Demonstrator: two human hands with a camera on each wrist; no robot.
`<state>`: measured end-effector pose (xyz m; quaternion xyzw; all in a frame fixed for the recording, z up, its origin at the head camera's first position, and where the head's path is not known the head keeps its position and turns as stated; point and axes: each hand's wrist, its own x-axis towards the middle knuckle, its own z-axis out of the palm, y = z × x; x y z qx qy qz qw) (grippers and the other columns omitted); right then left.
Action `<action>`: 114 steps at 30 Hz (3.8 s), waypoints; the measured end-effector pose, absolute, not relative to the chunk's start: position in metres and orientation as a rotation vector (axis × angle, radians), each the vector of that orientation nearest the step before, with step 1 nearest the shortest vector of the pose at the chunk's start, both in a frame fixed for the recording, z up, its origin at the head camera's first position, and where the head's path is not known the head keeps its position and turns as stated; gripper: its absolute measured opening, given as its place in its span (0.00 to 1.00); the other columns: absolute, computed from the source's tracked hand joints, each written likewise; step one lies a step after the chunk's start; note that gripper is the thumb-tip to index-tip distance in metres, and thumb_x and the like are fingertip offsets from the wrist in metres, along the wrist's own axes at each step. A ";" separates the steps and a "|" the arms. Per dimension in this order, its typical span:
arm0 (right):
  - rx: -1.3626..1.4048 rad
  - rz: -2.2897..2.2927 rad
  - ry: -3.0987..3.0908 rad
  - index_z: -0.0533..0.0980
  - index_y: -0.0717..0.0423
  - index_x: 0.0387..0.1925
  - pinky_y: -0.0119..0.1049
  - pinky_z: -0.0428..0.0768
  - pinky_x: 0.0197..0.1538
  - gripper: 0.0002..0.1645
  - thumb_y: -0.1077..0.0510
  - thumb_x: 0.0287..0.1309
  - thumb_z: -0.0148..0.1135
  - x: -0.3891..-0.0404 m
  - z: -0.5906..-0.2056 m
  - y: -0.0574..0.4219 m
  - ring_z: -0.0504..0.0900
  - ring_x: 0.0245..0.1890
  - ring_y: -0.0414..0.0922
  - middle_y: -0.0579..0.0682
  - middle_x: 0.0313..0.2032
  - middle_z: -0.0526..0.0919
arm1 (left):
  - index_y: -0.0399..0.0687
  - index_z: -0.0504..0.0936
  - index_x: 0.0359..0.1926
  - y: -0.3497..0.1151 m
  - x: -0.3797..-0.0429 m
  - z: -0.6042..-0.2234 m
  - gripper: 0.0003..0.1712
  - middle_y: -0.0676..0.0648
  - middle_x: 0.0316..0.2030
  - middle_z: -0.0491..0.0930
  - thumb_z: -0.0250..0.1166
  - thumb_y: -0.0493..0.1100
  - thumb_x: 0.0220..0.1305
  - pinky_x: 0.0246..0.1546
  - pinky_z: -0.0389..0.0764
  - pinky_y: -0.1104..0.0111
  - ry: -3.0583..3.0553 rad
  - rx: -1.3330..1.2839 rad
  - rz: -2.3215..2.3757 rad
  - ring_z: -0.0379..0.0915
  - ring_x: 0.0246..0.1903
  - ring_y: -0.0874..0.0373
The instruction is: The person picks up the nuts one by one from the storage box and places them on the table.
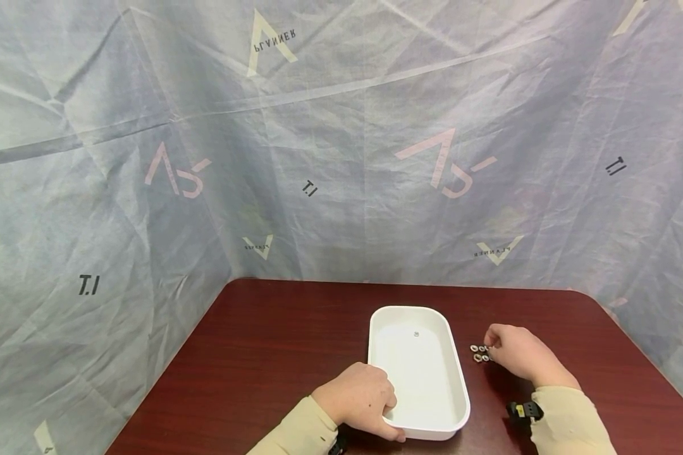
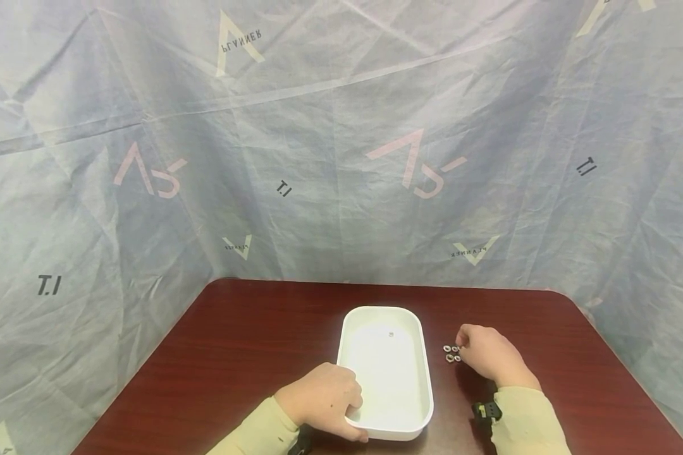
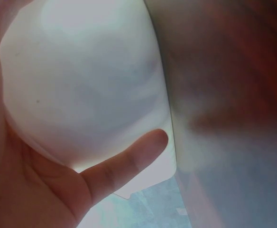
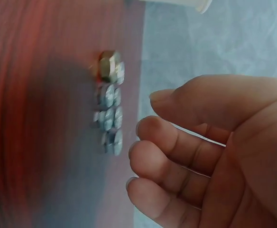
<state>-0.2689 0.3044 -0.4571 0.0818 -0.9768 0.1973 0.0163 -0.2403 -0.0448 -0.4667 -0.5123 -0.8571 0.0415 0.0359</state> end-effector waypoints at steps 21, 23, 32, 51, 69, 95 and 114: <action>0.349 0.649 -2.963 0.78 0.49 0.40 0.42 0.72 0.32 0.07 0.58 0.59 0.65 -0.255 -0.422 0.256 0.74 0.24 0.39 0.40 0.24 0.75 | 0.64 0.67 0.09 -0.046 -0.237 -0.461 0.33 0.66 0.12 0.62 0.62 0.77 0.55 0.16 0.60 0.74 -2.628 -1.592 0.129 0.57 0.16 0.71; 0.373 0.652 -2.947 0.78 0.49 0.39 0.42 0.71 0.32 0.06 0.59 0.59 0.64 -0.255 -0.419 0.250 0.73 0.24 0.39 0.41 0.25 0.75 | 0.64 0.67 0.09 -0.046 -0.238 -0.461 0.33 0.66 0.12 0.62 0.62 0.77 0.55 0.16 0.60 0.74 -2.629 -1.592 0.129 0.57 0.16 0.71; 0.416 0.578 -2.925 0.80 0.49 0.40 0.41 0.71 0.32 0.07 0.57 0.59 0.64 -0.261 -0.411 0.226 0.71 0.24 0.39 0.40 0.25 0.74 | 0.64 0.68 0.09 -0.045 -0.238 -0.461 0.33 0.65 0.11 0.62 0.63 0.77 0.56 0.16 0.60 0.75 -2.627 -1.599 0.114 0.57 0.15 0.71; 0.431 0.577 -2.992 0.81 0.51 0.41 0.42 0.75 0.33 0.09 0.55 0.59 0.63 -0.277 -0.398 0.187 0.74 0.26 0.41 0.43 0.29 0.78 | 0.66 0.66 0.08 -0.045 -0.239 -0.467 0.33 0.65 0.11 0.61 0.63 0.77 0.54 0.16 0.59 0.75 -2.571 -1.585 0.139 0.56 0.15 0.71; 0.380 0.591 -3.053 0.78 0.55 0.37 0.42 0.74 0.34 0.06 0.60 0.56 0.62 -0.299 -0.421 0.168 0.73 0.27 0.43 0.47 0.32 0.80 | 0.67 0.65 0.07 -0.045 -0.234 -0.462 0.33 0.65 0.11 0.62 0.64 0.79 0.50 0.16 0.61 0.73 -2.528 -1.530 0.190 0.59 0.15 0.70; 0.274 0.409 -3.103 0.73 0.55 0.22 0.42 0.73 0.29 0.09 0.63 0.54 0.64 -0.312 -0.452 0.155 0.72 0.23 0.48 0.50 0.22 0.74 | 0.67 0.64 0.06 -0.046 -0.236 -0.464 0.34 0.65 0.10 0.62 0.65 0.78 0.50 0.16 0.60 0.74 -2.527 -1.539 0.148 0.58 0.15 0.70; 0.359 0.254 -3.093 0.75 0.59 0.27 0.46 0.77 0.36 0.06 0.67 0.59 0.60 -0.315 -0.457 0.156 0.73 0.28 0.49 0.55 0.29 0.78 | 0.67 0.65 0.07 -0.045 -0.236 -0.464 0.33 0.65 0.10 0.62 0.65 0.79 0.49 0.16 0.61 0.74 -2.519 -1.535 0.161 0.58 0.15 0.70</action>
